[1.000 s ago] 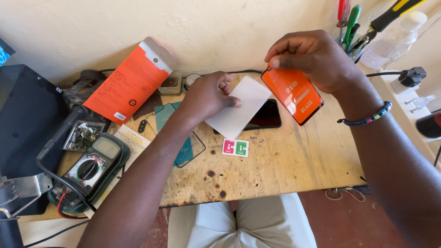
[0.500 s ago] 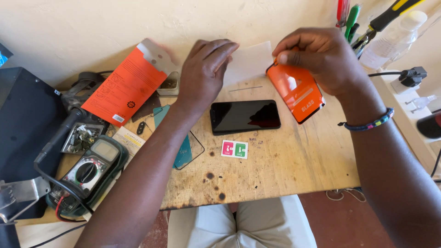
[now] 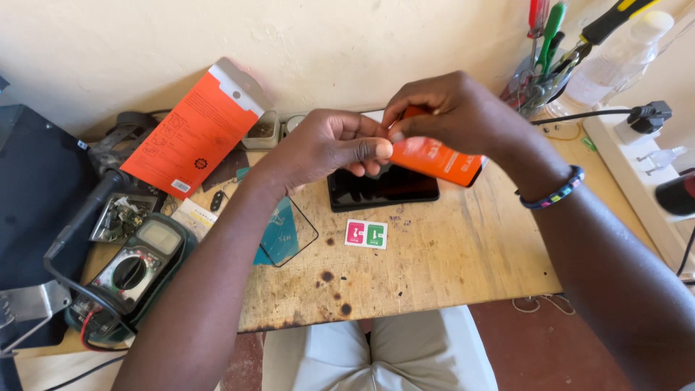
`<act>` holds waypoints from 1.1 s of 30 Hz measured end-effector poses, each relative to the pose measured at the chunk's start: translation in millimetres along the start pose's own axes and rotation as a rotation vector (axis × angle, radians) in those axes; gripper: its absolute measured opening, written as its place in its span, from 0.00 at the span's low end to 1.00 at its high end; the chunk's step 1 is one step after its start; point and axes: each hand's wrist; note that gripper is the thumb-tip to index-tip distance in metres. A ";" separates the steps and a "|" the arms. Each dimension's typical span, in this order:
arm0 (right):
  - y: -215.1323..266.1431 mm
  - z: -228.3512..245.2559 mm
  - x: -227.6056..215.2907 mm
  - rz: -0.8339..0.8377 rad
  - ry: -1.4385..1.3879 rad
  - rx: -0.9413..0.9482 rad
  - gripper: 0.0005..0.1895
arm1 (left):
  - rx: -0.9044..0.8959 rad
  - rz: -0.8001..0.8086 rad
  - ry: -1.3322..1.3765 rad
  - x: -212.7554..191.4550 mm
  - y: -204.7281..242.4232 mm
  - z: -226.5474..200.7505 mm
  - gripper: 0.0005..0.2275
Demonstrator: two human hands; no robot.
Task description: The person unpacks a screen protector kit, removes the orange protective film from the screen protector, and aligns it over a black smartphone. They then use two small cleaning wipes to clean the phone screen before placing the screen protector on the device.
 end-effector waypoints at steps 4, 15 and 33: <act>-3.5 -12.8 11.7 -0.049 -0.058 0.071 0.14 | -0.051 -0.096 0.043 4.1 1.2 -3.6 0.12; 25.3 -19.3 11.9 -0.082 0.316 -0.144 0.44 | -0.286 -0.332 0.242 -23.8 4.2 -9.6 0.12; 31.8 -30.6 35.5 0.127 0.292 -0.260 0.32 | -0.260 -0.301 -0.389 -45.3 18.9 -13.8 0.10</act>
Point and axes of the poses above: each hand's wrist, its own y-axis away from the middle knuckle, its own x-axis out of the palm, z = x × y, and after that the axes turned 5 degrees about -z, right-handed
